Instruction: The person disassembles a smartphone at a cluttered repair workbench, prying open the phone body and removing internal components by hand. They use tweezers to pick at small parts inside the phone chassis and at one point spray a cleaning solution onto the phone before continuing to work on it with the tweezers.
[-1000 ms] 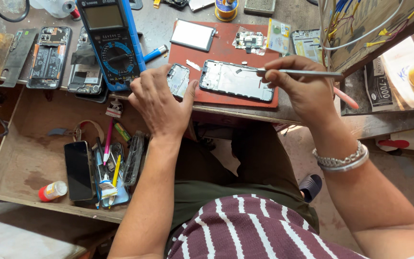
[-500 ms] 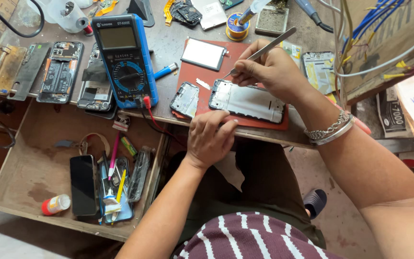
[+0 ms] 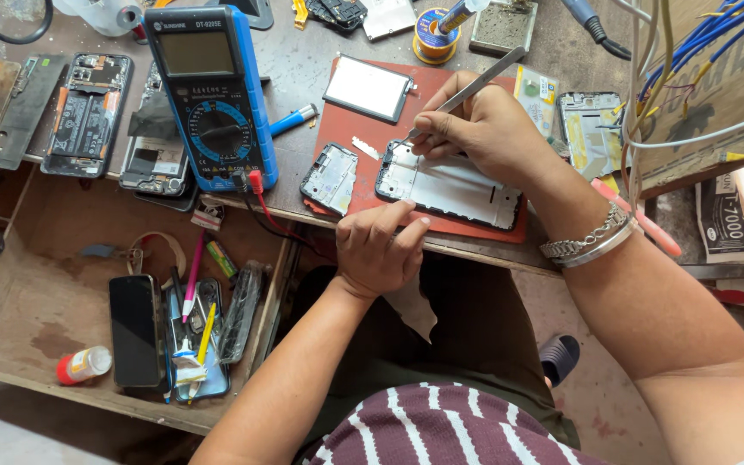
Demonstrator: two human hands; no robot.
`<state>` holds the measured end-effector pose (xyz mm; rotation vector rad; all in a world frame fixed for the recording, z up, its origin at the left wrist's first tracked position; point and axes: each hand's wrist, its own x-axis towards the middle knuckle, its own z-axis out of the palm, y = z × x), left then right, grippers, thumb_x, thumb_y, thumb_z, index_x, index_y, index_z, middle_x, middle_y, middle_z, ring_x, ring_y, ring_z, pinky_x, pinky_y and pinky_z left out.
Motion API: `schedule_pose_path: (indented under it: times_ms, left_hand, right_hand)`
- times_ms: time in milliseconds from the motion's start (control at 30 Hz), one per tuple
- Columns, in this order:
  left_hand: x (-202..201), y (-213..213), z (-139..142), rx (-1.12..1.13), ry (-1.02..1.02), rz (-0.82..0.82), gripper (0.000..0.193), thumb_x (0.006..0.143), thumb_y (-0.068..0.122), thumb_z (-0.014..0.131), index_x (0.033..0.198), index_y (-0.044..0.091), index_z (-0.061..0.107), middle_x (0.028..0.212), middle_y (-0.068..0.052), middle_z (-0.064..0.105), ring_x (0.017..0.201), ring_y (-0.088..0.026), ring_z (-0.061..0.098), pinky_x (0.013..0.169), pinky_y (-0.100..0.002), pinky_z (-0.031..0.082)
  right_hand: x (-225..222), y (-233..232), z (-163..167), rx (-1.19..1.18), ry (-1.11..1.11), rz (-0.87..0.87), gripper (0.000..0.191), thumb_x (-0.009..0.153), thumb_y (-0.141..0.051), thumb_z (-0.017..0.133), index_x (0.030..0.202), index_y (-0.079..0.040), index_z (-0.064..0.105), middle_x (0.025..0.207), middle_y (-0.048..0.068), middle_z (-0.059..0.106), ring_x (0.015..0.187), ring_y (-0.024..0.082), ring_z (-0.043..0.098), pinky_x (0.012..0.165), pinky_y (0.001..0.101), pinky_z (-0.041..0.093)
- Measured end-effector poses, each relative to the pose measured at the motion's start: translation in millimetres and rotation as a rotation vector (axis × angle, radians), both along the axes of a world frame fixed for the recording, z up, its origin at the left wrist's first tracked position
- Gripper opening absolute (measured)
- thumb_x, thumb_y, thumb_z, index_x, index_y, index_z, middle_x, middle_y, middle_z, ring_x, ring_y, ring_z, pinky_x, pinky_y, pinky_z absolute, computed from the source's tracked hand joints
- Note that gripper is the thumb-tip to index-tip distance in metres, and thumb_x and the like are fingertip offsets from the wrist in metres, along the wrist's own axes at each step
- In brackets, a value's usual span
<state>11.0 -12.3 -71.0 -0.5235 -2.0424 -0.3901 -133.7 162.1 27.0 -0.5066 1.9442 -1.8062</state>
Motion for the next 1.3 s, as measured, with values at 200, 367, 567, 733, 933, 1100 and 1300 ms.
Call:
schedule_pose_path:
  times_ms: [200, 367, 567, 733, 933, 1100, 1300]
  left_hand:
    - [-1, 0, -1, -0.001, -0.006, 0.002, 0.022, 0.103, 0.027, 0.061, 0.124, 0.021, 0.063, 0.130, -0.001, 0.061, 0.107, -0.018, 0.062, 0.095, -0.038, 0.040]
    - [0, -1, -2, -0.002, -0.005, 0.001, 0.022, 0.102, 0.028, 0.061, 0.123, 0.021, 0.063, 0.130, 0.000, 0.061, 0.107, -0.018, 0.062, 0.095, -0.038, 0.040]
    - [-1, 0, -2, -0.001, -0.019, 0.001, 0.022, 0.102, 0.028, 0.061, 0.123, 0.022, 0.063, 0.129, 0.000, 0.061, 0.108, -0.018, 0.062, 0.095, -0.038, 0.040]
    - [-1, 0, -3, 0.000, -0.023, 0.003, 0.023, 0.101, 0.028, 0.060, 0.123, 0.022, 0.063, 0.128, -0.001, 0.061, 0.107, -0.018, 0.062, 0.095, -0.039, 0.040]
    - [0, 1, -3, 0.007, -0.025, 0.001, 0.022, 0.102, 0.028, 0.060, 0.123, 0.022, 0.063, 0.128, -0.001, 0.061, 0.107, -0.018, 0.062, 0.095, -0.039, 0.040]
    - [1, 1, -1, 0.019, -0.043, -0.006, 0.021, 0.102, 0.027, 0.061, 0.122, 0.021, 0.062, 0.127, -0.001, 0.061, 0.108, -0.019, 0.061, 0.096, -0.039, 0.040]
    - [7, 0, 19, 0.068, -0.124, -0.070, 0.024, 0.103, 0.020, 0.070, 0.125, 0.018, 0.061, 0.130, -0.002, 0.060, 0.112, -0.021, 0.062, 0.103, -0.038, 0.042]
  right_hand:
    - [-1, -1, 2, 0.031, 0.017, 0.027, 0.016, 0.103, -0.012, 0.062, 0.109, 0.001, 0.054, 0.096, 0.013, 0.074, 0.089, 0.019, 0.077, 0.073, 0.0292, 0.065]
    - [-1, -2, 4, 0.033, 0.030, 0.039, 0.015, 0.104, -0.011, 0.062, 0.109, 0.002, 0.054, 0.096, 0.014, 0.074, 0.090, 0.019, 0.077, 0.074, 0.0290, 0.065]
    - [-2, -2, 4, 0.037, 0.029, 0.040, 0.016, 0.103, -0.010, 0.062, 0.108, 0.002, 0.054, 0.098, 0.015, 0.074, 0.091, 0.020, 0.078, 0.076, 0.0294, 0.066]
    - [-3, -2, 2, 0.024, 0.024, 0.049, 0.016, 0.103, -0.010, 0.062, 0.109, 0.002, 0.053, 0.100, 0.015, 0.074, 0.092, 0.020, 0.078, 0.077, 0.0296, 0.066]
    - [-5, -2, 1, 0.020, 0.020, 0.057, 0.016, 0.102, -0.010, 0.063, 0.108, 0.001, 0.052, 0.100, 0.015, 0.075, 0.092, 0.020, 0.078, 0.076, 0.0294, 0.066]
    - [-4, -2, 2, 0.019, 0.015, 0.056, 0.017, 0.102, -0.010, 0.064, 0.108, 0.001, 0.053, 0.099, 0.014, 0.074, 0.092, 0.019, 0.077, 0.076, 0.0284, 0.065]
    - [-3, -3, 3, 0.026, 0.026, 0.050, 0.017, 0.102, -0.010, 0.065, 0.108, 0.001, 0.053, 0.098, 0.014, 0.074, 0.091, 0.018, 0.077, 0.075, 0.0275, 0.065]
